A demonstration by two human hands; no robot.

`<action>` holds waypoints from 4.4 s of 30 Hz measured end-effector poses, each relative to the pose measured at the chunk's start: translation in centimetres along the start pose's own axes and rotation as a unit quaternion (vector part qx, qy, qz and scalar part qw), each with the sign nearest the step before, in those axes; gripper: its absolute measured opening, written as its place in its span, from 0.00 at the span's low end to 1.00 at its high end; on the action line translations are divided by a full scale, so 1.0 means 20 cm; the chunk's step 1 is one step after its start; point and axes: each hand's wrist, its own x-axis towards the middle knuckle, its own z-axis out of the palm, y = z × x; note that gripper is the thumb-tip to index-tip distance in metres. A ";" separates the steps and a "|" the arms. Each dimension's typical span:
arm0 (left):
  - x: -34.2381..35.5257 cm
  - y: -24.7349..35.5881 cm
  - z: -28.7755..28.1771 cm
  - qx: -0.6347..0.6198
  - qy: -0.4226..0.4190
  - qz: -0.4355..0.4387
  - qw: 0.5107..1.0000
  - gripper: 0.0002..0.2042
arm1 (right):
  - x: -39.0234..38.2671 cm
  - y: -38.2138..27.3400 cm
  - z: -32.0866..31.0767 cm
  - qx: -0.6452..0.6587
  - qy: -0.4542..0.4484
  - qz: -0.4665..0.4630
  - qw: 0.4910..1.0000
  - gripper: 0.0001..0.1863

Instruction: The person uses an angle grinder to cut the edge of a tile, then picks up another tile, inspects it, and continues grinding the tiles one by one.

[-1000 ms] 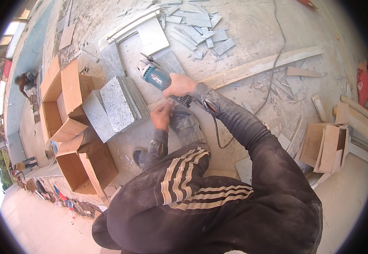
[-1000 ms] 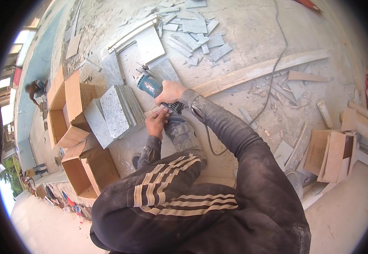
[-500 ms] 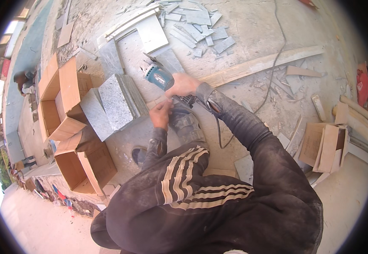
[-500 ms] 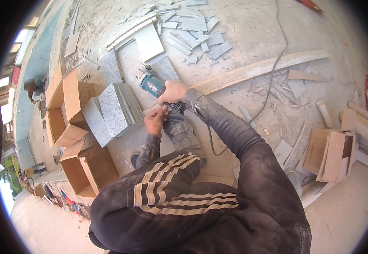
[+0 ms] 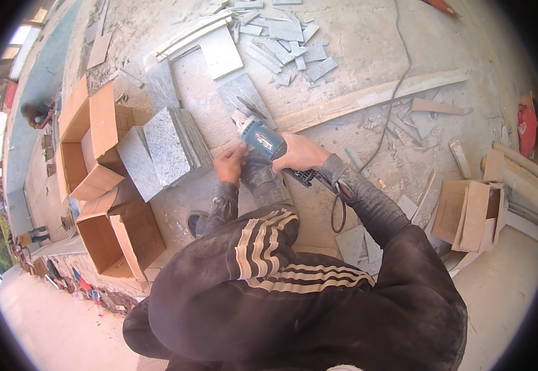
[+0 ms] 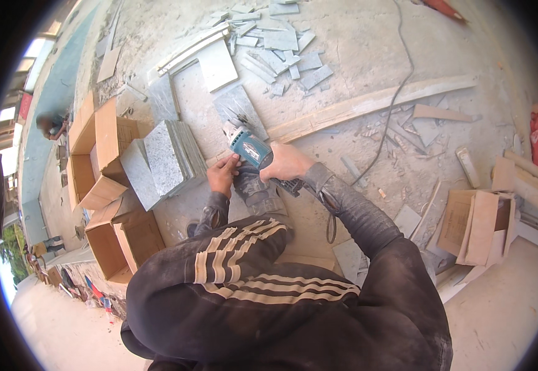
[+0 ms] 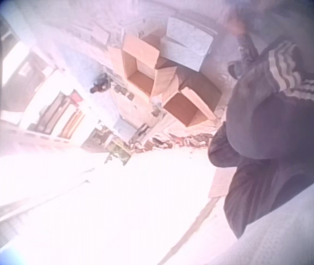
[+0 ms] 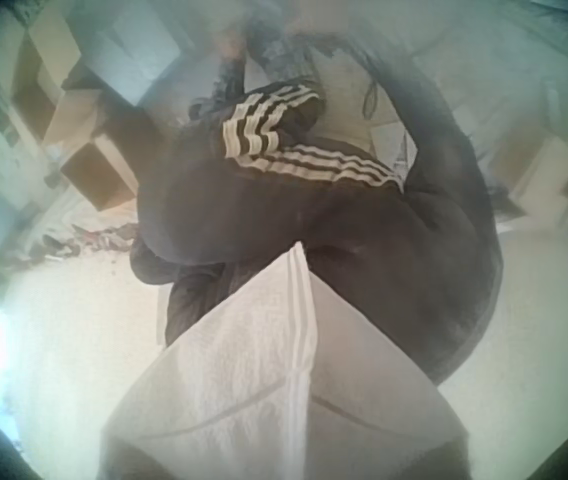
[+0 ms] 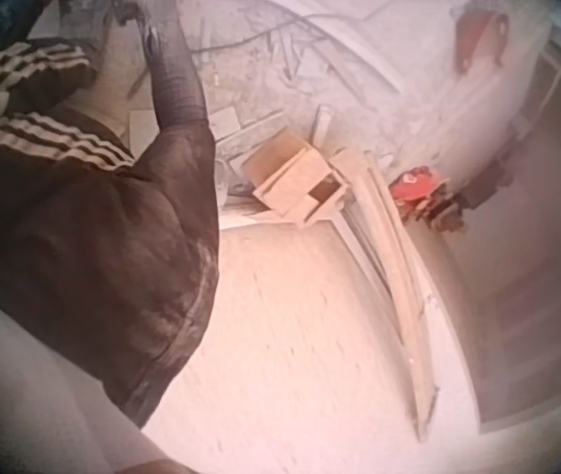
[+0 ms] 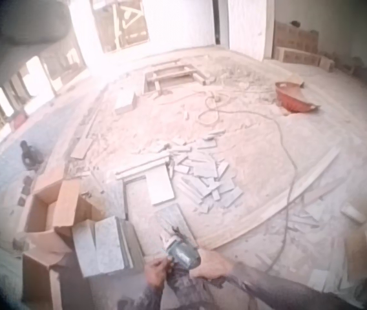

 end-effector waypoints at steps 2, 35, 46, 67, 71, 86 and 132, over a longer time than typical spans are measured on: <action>0.00 0.00 -0.01 -0.003 0.005 -0.002 1.000 0.14 | -0.10 -0.03 -0.02 0.016 -0.013 0.012 1.000 0.32; 0.51 1.00 0.06 0.238 0.075 0.127 0.960 0.56 | -0.76 -0.27 -0.36 0.236 0.163 0.213 0.934 0.15; 1.17 1.02 -0.68 0.388 0.219 0.064 0.893 0.52 | -0.66 -0.24 -0.39 0.271 0.149 0.212 0.927 0.19; 1.18 0.83 -0.54 0.394 0.168 0.053 0.902 0.52 | -0.58 -0.16 -0.41 0.278 0.155 0.203 0.926 0.18; 1.20 0.84 -0.54 0.401 0.163 0.072 0.899 0.52 | -0.58 -0.16 -0.41 0.279 0.143 0.212 0.926 0.19; 0.79 0.90 -0.69 0.445 0.134 0.185 0.866 0.38 | -0.51 -0.19 -0.36 0.267 0.142 0.184 0.935 0.18; -0.42 1.13 -0.26 -0.508 -0.389 0.176 0.748 0.58 | -0.73 -0.27 -0.24 0.232 0.146 0.096 0.957 0.14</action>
